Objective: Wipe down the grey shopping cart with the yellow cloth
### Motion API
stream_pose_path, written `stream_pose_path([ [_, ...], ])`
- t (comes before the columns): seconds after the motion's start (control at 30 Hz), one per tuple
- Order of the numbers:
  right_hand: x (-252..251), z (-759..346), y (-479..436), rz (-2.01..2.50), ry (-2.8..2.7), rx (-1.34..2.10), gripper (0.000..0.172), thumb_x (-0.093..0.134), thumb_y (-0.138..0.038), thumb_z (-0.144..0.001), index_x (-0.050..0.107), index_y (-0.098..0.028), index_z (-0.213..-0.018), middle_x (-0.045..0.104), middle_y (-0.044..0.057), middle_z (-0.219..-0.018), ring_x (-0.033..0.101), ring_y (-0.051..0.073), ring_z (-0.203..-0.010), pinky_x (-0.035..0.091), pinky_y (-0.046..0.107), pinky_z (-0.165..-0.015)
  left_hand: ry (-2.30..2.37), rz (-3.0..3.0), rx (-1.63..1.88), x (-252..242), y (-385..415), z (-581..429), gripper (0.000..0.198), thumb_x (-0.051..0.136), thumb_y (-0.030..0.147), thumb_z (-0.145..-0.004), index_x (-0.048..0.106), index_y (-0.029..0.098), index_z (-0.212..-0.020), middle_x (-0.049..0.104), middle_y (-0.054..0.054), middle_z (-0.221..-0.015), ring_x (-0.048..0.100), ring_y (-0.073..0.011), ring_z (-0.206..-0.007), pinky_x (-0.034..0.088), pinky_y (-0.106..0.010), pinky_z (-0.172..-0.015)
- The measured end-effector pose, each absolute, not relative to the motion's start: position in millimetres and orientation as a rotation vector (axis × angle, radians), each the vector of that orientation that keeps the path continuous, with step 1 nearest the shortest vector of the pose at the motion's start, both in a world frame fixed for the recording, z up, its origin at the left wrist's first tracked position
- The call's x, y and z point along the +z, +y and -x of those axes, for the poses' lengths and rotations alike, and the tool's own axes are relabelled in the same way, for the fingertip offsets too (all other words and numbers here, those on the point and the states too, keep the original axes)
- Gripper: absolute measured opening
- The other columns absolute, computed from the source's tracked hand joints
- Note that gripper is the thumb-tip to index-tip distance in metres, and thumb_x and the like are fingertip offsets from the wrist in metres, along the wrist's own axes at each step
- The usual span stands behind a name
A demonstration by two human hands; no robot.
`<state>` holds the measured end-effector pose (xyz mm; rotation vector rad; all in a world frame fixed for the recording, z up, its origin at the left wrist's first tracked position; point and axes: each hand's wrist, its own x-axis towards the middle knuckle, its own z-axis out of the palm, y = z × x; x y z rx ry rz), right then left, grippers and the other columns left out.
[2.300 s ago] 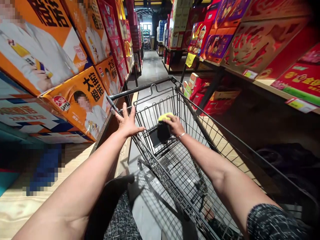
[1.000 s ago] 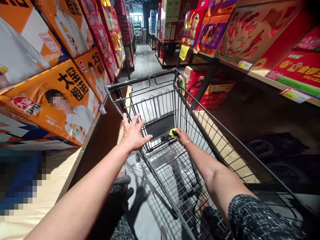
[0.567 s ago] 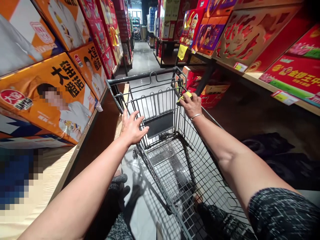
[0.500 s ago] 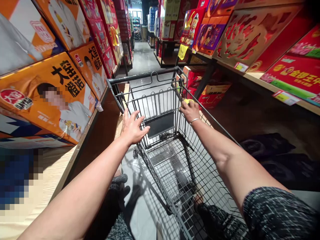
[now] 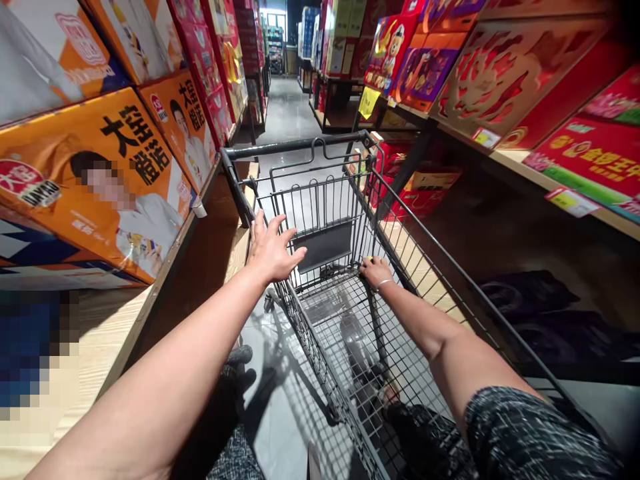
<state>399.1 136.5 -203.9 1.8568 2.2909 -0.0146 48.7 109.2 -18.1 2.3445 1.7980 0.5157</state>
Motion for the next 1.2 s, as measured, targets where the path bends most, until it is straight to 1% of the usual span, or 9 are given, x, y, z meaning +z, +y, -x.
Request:
stream_pose_path([
  [0.13, -132.7, -404.0, 156.9, -2.005, 2.408, 0.320, 0.040, 0.037, -0.017, -0.100, 0.072, -0.030, -0.116, 0.049, 0.009, -0.155, 0.035, 0.039, -0.133, 0.034, 0.057, -0.099, 1.825, -2.328, 0.492, -11.7, 105.3, -50.8, 0.058, 0.058, 0.055, -0.089, 0.069, 0.024, -0.138, 0.038, -0.006, -0.165, 0.005, -0.0444, -0.160, 0.007, -0.061, -0.132],
  [0.27, -92.2, -418.1, 141.4, -2.183, 2.481, 0.496, 0.040, 0.036, -0.024, -0.104, 0.066, -0.034, -0.128, 0.042, 0.005, -0.163, 0.022, 0.041, -0.142, 0.029, 0.060, -0.101, 1.960, -2.294, 0.478, -3.1, 89.7, -59.2, 0.057, 0.055, 0.047, -0.092, 0.065, 0.020, -0.141, 0.040, -0.011, -0.164, 0.009, -0.0413, -0.161, 0.005, -0.060, -0.132],
  [0.43, -139.5, -428.2, 74.5, -1.976, 2.298, 0.173, 0.038, 0.045, -0.018, -0.096, 0.073, -0.032, -0.117, 0.048, 0.010, -0.157, 0.037, 0.040, -0.136, 0.038, 0.060, -0.099, 1.713, -2.474, 0.296, -4.5, 51.2, -73.1, 0.066, 0.058, 0.052, -0.089, 0.063, 0.013, -0.142, 0.054, -0.016, -0.154, 0.023, -0.0411, -0.158, 0.006, -0.058, -0.132],
  [0.53, -182.7, -422.3, 33.0, -1.859, 2.184, -0.039, 0.029, 0.057, -0.018, -0.090, 0.078, -0.031, -0.106, 0.061, 0.013, -0.138, 0.050, 0.037, -0.125, 0.045, 0.057, -0.097, 1.499, -2.587, 0.257, -12.5, 34.2, -72.8, 0.054, 0.054, 0.054, -0.092, 0.072, 0.021, -0.131, 0.065, -0.010, -0.143, 0.038, -0.0376, -0.151, 0.005, -0.060, -0.132],
  [0.67, -197.6, -414.6, 15.2, -1.846, 2.136, -0.149, 0.018, 0.067, -0.018, -0.083, 0.079, -0.031, -0.087, 0.069, 0.012, -0.109, 0.059, 0.031, -0.107, 0.050, 0.047, -0.087, 1.499, -2.618, 0.369, -20.7, 29.3, -67.7, 0.047, 0.052, 0.051, -0.094, 0.076, 0.025, -0.126, 0.064, -0.007, -0.143, 0.044, -0.0349, -0.144, 0.011, -0.060, -0.131],
  [0.83, -130.9, -424.9, 50.5, -1.949, 2.209, -0.035, 0.026, 0.055, -0.023, -0.095, 0.078, -0.030, -0.104, 0.061, 0.013, -0.134, 0.047, 0.036, -0.121, 0.042, 0.054, -0.097, 1.490, -2.613, 0.461, -23.4, 31.1, -67.3, 0.043, 0.052, 0.046, -0.094, 0.078, 0.026, -0.121, 0.066, -0.008, -0.139, 0.046, -0.0351, -0.140, 0.011, -0.063, -0.130],
  [1.0, -52.6, -448.2, 58.1, -2.130, 2.463, 0.415, 0.035, 0.043, -0.022, -0.101, 0.071, -0.033, -0.119, 0.046, 0.005, -0.157, 0.038, 0.036, -0.124, 0.036, 0.055, -0.097, 1.507, -2.593, 0.519, -26.0, 30.0, -65.2, 0.045, 0.052, 0.043, -0.092, 0.073, 0.028, -0.129, 0.060, -0.007, -0.146, 0.041, -0.0337, -0.146, 0.012, -0.060, -0.131],
  [1.1, -55.2, -455.8, 26.4, -2.115, 2.413, 0.415, 0.036, 0.044, -0.020, -0.100, 0.072, -0.034, -0.117, 0.045, 0.005, -0.159, 0.037, 0.038, -0.128, 0.035, 0.059, -0.099, 1.540, -2.569, 0.534, -28.4, 30.0, -63.4, 0.050, 0.053, 0.041, -0.090, 0.069, 0.028, -0.135, 0.055, -0.007, -0.152, 0.037, -0.0340, -0.150, 0.012, -0.059, -0.132],
  [1.2, -97.2, -453.0, -15.5, -2.068, 2.294, 0.079, 0.025, 0.057, -0.014, -0.091, 0.077, -0.029, -0.095, 0.059, 0.011, -0.141, 0.043, 0.037, -0.127, 0.037, 0.059, -0.100, 1.540, -2.563, 0.531, -29.7, 29.8, -62.9, 0.051, 0.052, 0.041, -0.091, 0.067, 0.027, -0.138, 0.054, -0.008, -0.153, 0.036, -0.0338, -0.151, 0.011, -0.058, -0.132],
])
